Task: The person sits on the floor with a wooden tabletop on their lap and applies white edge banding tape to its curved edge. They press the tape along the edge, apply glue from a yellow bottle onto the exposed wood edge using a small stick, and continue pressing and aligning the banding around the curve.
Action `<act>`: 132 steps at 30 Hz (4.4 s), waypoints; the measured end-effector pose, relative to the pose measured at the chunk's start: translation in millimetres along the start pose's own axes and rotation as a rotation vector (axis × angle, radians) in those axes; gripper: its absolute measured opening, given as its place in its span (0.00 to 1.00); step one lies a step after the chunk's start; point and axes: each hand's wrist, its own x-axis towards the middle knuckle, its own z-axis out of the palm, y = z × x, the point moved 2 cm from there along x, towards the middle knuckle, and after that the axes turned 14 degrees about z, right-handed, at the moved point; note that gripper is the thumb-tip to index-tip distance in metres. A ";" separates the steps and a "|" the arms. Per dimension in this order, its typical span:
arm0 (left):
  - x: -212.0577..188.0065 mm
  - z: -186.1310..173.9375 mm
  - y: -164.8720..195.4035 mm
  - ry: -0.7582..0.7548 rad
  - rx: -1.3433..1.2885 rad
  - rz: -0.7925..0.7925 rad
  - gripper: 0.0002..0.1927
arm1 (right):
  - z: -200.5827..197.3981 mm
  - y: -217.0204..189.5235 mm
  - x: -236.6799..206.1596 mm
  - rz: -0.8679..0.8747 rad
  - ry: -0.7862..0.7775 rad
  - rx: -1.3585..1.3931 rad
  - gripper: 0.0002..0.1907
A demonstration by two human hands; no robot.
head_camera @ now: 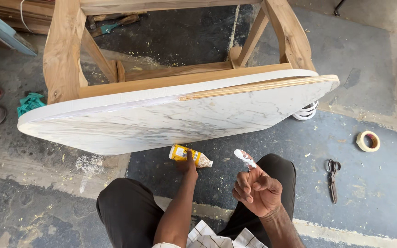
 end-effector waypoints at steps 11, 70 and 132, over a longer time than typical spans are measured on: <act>-152.7 -47.8 249.9 -0.503 0.205 1.831 0.13 | 23.6 -48.5 22.5 -0.147 -0.053 -0.066 0.38; -102.0 74.5 411.9 -0.947 0.429 1.746 0.15 | 119.0 -94.5 169.5 0.248 1.103 -1.980 0.34; -63.1 -147.0 228.1 -0.140 -0.756 0.687 0.43 | 47.5 48.0 132.8 -0.247 0.055 -2.244 0.22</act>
